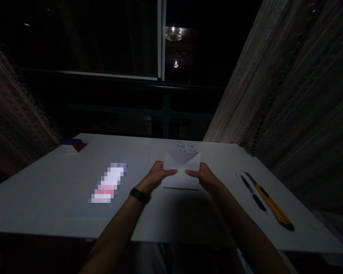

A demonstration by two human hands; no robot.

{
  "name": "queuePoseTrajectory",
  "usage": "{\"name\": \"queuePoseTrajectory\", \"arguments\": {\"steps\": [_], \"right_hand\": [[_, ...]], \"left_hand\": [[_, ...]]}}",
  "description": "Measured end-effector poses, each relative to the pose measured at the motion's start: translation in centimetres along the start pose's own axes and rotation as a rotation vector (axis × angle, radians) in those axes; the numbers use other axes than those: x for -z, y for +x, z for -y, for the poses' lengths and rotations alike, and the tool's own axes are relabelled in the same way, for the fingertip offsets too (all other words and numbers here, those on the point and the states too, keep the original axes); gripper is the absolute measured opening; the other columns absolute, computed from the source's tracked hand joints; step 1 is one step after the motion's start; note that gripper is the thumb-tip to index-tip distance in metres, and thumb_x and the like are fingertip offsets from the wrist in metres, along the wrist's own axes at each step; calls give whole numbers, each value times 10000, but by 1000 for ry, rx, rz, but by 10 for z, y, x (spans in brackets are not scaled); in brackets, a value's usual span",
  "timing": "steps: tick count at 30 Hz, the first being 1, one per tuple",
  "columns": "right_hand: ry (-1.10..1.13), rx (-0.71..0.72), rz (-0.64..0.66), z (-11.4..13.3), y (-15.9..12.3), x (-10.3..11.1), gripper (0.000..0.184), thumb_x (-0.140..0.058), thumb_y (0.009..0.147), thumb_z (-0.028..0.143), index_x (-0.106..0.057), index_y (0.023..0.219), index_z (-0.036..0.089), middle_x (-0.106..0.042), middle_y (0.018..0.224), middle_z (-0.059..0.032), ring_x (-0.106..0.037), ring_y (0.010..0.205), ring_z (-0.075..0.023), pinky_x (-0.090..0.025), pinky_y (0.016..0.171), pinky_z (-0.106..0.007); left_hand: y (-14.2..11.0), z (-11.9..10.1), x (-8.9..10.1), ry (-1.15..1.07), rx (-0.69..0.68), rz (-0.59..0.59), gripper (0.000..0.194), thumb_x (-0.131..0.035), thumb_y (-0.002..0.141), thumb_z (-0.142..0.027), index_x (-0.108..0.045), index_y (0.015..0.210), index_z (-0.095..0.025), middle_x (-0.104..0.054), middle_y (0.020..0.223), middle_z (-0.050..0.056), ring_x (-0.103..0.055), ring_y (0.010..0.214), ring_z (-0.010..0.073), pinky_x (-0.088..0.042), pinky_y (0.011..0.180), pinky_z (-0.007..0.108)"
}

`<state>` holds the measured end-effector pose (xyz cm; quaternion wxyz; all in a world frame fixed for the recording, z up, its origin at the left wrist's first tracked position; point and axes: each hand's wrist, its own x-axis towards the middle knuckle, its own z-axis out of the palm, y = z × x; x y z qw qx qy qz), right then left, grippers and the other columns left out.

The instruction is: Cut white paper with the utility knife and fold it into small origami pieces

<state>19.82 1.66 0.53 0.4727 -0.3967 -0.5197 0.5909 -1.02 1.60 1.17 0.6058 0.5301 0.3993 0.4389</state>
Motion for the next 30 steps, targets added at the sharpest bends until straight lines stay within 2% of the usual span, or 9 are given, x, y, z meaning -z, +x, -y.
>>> {"name": "queuePoseTrajectory", "arguments": {"steps": [3, 9, 13, 19, 25, 27, 30], "right_hand": [[0, -13, 21, 4, -1, 3, 386, -808, 478, 236, -686, 825, 121, -707, 817, -76, -644, 750, -238, -475, 757, -393], [126, -59, 143, 9, -6, 1, 439, -790, 487, 190, -673, 908, 142, -698, 926, -94, -643, 852, -263, -462, 803, -404], [159, -74, 174, 13, -9, -1, 463, -784, 499, 188, -662, 944, 146, -691, 959, -100, -632, 902, -274, -451, 834, -411], [170, -75, 185, 14, -9, -2, 514, -783, 504, 164, -650, 1001, 159, -690, 961, -80, -638, 872, -249, -462, 818, -381], [131, -105, 201, 11, -8, 2, 360, -765, 513, 168, -704, 867, 164, -705, 854, -60, -645, 756, -217, -477, 742, -346], [102, -101, 154, 8, -5, 1, 278, -741, 542, 187, -718, 818, 176, -708, 831, -54, -645, 750, -220, -477, 752, -360], [30, 110, -107, 3, -1, -6, 257, -694, 585, 196, -724, 839, 220, -701, 946, -38, -625, 908, -251, -440, 870, -404]], "left_hand": [[-1, 0, 1, -98, 25, 82, 398, -776, 601, -249, -676, 944, -74, -695, 926, 140, -652, 787, 216, -490, 721, 308], [-5, -4, 4, -252, 115, 222, 413, -765, 630, -241, -650, 991, -76, -684, 959, 146, -647, 833, 213, -486, 763, 308], [-5, -6, 5, -272, 137, 240, 394, -758, 643, -214, -643, 994, -76, -675, 989, 149, -647, 803, 193, -488, 736, 286], [-5, -7, 6, -324, 164, 241, 388, -742, 654, -160, -629, 1015, -72, -681, 948, 144, -649, 764, 180, -492, 708, 273], [-7, -12, 7, -352, 160, 250, 357, -733, 658, -147, -635, 993, -73, -682, 890, 105, -642, 730, 145, -494, 680, 224], [-7, -14, 6, -346, 144, 218, 370, -732, 670, -172, -626, 1013, -81, -676, 892, 101, -637, 714, 137, -501, 658, 214], [-4, -15, 4, -411, 70, 110, 449, -709, 713, -278, -555, 1113, -143, -643, 998, 114, -652, 789, 184, -536, 695, 292]]}}
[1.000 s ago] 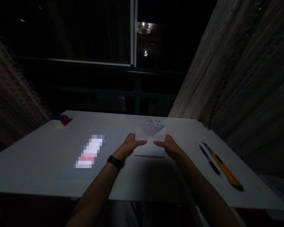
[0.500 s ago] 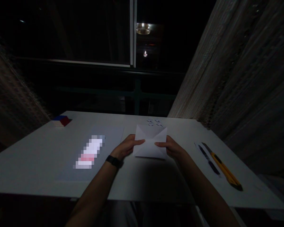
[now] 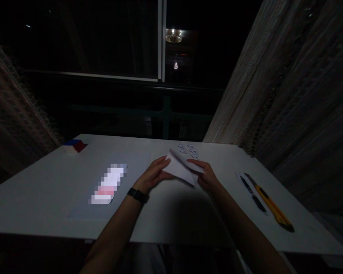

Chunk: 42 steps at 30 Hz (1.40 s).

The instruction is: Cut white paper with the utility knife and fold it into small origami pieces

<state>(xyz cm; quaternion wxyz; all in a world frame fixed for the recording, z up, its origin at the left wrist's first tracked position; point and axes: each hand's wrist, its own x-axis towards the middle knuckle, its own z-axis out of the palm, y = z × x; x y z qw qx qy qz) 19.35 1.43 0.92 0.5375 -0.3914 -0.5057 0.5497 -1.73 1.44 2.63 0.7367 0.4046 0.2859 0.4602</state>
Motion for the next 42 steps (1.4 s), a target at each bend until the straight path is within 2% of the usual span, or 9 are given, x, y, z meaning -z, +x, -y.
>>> {"name": "queuePoseTrajectory", "arguments": {"steps": [5, 9, 14, 18, 22, 26, 30, 38, 42], "right_hand": [[-250, 278, -247, -7, -7, -18, 351, -603, 635, 138, -707, 953, 245, -669, 1059, -22, -539, 1094, -272, -367, 990, -441], [-377, 405, -154, -16, -16, -26, 498, -481, 634, 54, -676, 1041, 262, -629, 1141, 3, -516, 1134, -242, -342, 1032, -416], [-519, 503, 20, -25, -19, -30, 612, -450, 603, 7, -630, 1127, 267, -540, 1268, 6, -465, 1197, -222, -315, 1058, -386], [-401, 385, 196, -18, -19, -30, 612, -618, 631, 106, -553, 1220, 262, -438, 1365, -26, -373, 1265, -254, -333, 1032, -419], [-18, 89, 335, -8, -14, -27, 871, -753, 579, 321, -357, 1354, 286, -468, 1328, -78, -497, 1146, -266, -447, 892, -420], [145, -80, 124, -7, -9, -24, 605, -673, 667, 474, -520, 1211, 258, -634, 1060, -65, -607, 911, -217, -491, 750, -347], [105, -157, 59, -11, -7, -22, 363, -706, 637, 465, -671, 838, 165, -662, 748, -43, -603, 693, -178, -485, 620, -289], [104, -108, -65, -14, -4, -20, 356, -737, 592, 470, -627, 718, 156, -621, 651, -19, -572, 576, -146, -484, 574, -284], [-48, -1, -172, -18, -5, -27, 402, -648, 641, 576, -553, 714, 192, -578, 566, 11, -516, 483, -132, -421, 460, -258]], "left_hand": [[5, 7, -4, -142, -138, -100, 449, -704, 705, -386, -483, 1052, -206, -614, 988, 88, -649, 873, 212, -518, 801, 409], [6, 13, -9, -97, -175, -134, 341, -746, 650, -362, -540, 821, -151, -626, 899, 53, -634, 830, 171, -528, 770, 334], [9, 16, -8, 47, -264, -393, 324, -796, 565, -316, -563, 704, -137, -601, 642, -14, -576, 575, 86, -473, 554, 188], [12, 14, -2, 60, -319, -470, 348, -808, 528, -318, -563, 704, -144, -576, 581, -37, -518, 483, 61, -392, 459, 163], [12, 10, 2, 76, -339, -495, 356, -812, 512, -318, -565, 700, -143, -583, 592, -33, -528, 504, 65, -386, 472, 163], [10, 12, -3, 184, -290, -375, 331, -810, 519, -322, -578, 672, -142, -601, 609, -16, -538, 520, 76, -398, 495, 179], [9, 16, -8, 286, -253, -285, 348, -818, 505, -336, -603, 683, -127, -637, 663, 21, -576, 584, 113, -427, 545, 206], [7, 15, -15, 253, -313, -229, 603, -644, 718, -481, -514, 1215, -166, -670, 873, 77, -637, 703, 150, -482, 624, 248], [9, 23, -21, 341, -350, -318, 555, -718, 659, -414, -598, 1107, -110, -690, 821, 91, -641, 729, 174, -489, 656, 258]]}}
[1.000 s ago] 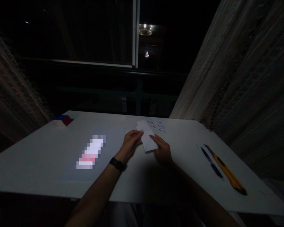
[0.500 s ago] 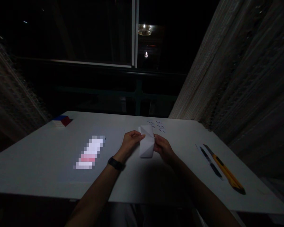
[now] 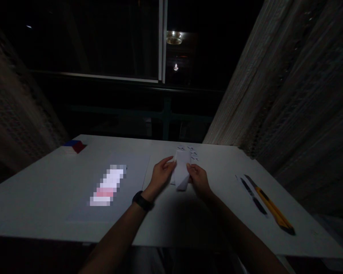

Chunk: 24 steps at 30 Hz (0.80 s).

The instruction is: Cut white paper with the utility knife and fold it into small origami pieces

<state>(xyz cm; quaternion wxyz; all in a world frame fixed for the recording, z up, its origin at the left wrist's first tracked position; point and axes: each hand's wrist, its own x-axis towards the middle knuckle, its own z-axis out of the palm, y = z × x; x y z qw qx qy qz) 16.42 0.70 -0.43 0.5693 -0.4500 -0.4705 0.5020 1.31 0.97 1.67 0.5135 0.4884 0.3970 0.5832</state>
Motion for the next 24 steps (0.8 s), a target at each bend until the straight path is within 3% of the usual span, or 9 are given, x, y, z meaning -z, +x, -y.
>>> {"name": "queuePoseTrajectory", "arguments": {"steps": [3, 6, 10, 14, 16, 19, 24], "right_hand": [[-113, 93, -46, -7, -4, -7, 416, -578, 678, 624, -512, 738, 217, -509, 479, 45, -463, 429, -127, -366, 410, -250], [-138, 128, -24, -14, -9, -13, 410, -571, 695, 610, -516, 824, 224, -539, 517, 39, -493, 462, -139, -389, 432, -257], [-49, 98, 53, -6, -12, -14, 517, -646, 664, 540, -466, 1034, 227, -651, 750, -24, -594, 606, -178, -469, 540, -292], [41, 157, 63, 15, -11, -9, 786, -729, 616, 423, -293, 1250, 263, -632, 1038, -81, -631, 809, -214, -499, 690, -335], [4, 207, 28, 21, -10, -6, 688, -730, 611, 413, -396, 1190, 253, -621, 1053, -83, -619, 850, -221, -495, 715, -337], [-50, 220, -102, 21, -9, -4, 396, -724, 602, 443, -566, 882, 210, -647, 861, -53, -604, 780, -210, -491, 690, -330], [131, 96, -175, 12, -6, -3, 345, -760, 564, 407, -587, 762, 183, -634, 676, -12, -579, 602, -160, -479, 585, -304]], "left_hand": [[-2, 6, -4, 25, 22, -27, 474, -759, 618, -325, -647, 1025, -109, -703, 843, 90, -647, 747, 194, -500, 659, 272], [-2, 9, -3, 17, 37, -64, 421, -758, 612, -283, -673, 989, -114, -710, 871, 90, -651, 784, 219, -512, 691, 304], [0, 6, 0, 83, -15, -83, 339, -735, 636, -262, -702, 946, -130, -712, 914, 83, -643, 856, 237, -498, 783, 335], [-2, 5, 2, 166, -41, 14, 318, -720, 655, -262, -709, 950, -144, -713, 915, 77, -644, 856, 238, -487, 800, 340], [-3, 5, 1, 186, -45, 48, 317, -720, 657, -271, -710, 949, -149, -714, 909, 77, -644, 843, 235, -487, 784, 331], [-5, 6, 0, 223, -58, 51, 341, -720, 662, -282, -701, 977, -153, -715, 902, 66, -641, 835, 218, -478, 779, 309], [-9, 6, -2, 284, -162, 73, 349, -667, 726, -290, -668, 1060, -188, -708, 928, 47, -632, 844, 193, -461, 782, 280]]}}
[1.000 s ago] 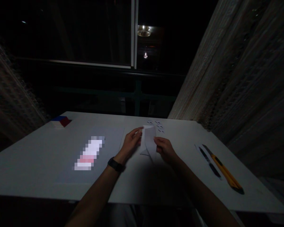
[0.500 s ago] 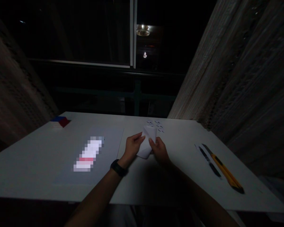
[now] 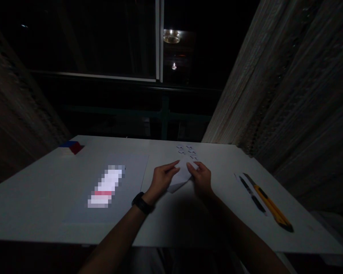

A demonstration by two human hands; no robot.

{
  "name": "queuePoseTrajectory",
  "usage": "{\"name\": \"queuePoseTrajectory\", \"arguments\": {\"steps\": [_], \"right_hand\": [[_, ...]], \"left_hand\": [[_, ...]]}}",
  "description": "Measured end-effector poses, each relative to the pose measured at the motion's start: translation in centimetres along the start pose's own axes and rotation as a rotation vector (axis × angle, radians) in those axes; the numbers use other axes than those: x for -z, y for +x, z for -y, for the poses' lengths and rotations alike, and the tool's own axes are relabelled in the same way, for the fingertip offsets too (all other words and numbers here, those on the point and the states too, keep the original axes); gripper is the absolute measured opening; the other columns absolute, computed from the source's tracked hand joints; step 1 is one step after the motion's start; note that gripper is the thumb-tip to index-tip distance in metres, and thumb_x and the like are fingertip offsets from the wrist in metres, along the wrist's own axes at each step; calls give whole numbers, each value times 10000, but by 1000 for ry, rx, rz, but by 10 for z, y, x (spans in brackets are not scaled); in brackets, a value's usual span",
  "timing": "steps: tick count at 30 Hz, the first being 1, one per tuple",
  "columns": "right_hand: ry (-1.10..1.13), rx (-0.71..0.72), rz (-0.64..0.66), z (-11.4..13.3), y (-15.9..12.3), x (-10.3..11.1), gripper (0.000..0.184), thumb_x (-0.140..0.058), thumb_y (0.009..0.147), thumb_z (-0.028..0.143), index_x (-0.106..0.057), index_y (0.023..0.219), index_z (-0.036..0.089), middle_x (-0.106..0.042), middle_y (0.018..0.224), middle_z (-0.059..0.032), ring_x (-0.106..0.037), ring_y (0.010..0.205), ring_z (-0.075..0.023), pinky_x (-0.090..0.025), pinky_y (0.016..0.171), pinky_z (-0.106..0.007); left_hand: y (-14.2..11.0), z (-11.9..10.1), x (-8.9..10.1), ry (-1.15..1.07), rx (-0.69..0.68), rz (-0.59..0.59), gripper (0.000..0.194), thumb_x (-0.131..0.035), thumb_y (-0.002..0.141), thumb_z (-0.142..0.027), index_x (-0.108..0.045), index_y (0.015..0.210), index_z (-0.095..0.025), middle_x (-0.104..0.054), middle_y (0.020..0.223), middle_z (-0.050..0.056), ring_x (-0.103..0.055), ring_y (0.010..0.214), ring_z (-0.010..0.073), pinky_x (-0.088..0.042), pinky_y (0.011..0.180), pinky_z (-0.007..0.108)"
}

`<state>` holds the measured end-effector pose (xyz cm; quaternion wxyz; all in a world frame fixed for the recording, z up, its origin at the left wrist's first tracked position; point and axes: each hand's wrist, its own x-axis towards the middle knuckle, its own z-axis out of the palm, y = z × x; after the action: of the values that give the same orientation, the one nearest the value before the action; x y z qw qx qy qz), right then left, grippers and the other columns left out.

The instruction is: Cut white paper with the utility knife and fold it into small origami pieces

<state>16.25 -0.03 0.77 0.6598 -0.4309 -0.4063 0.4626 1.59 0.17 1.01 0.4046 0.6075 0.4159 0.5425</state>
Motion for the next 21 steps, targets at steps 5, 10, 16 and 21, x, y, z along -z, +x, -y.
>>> {"name": "queuePoseTrajectory", "arguments": {"steps": [5, 10, 16, 21], "right_hand": [[73, 10, -18, 0, 3, 2, 397, -772, 549, 391, -591, 824, 169, -632, 651, 2, -580, 567, -156, -477, 551, -296], [-86, 117, -35, 3, 1, 3, 459, -734, 612, 391, -611, 988, 158, -632, 663, -6, -504, 477, -110, -427, 464, -253], [-201, 267, -53, 5, 3, -5, 394, -666, 683, 392, -640, 996, 153, -654, 999, -102, -611, 786, -210, -495, 648, -329], [-310, 406, 54, 20, 21, -15, 312, -624, 727, 339, -625, 994, 176, -649, 1029, -91, -598, 928, -227, -471, 796, -366]], "left_hand": [[0, 0, 1, 140, -146, 82, 293, -577, 808, -295, -663, 1071, -199, -696, 942, 65, -625, 837, 187, -458, 774, 281], [1, 1, 2, 190, -215, 81, 294, -545, 833, -290, -651, 1087, -188, -691, 907, 68, -624, 803, 172, -467, 747, 276], [1, -1, 1, 126, -105, -19, 302, -606, 785, -329, -677, 1040, -183, -703, 929, 70, -637, 832, 195, -477, 756, 290], [4, -4, 2, -43, 70, -105, 295, -697, 682, -354, -722, 874, -132, -717, 808, 77, -650, 745, 202, -493, 668, 278]]}}
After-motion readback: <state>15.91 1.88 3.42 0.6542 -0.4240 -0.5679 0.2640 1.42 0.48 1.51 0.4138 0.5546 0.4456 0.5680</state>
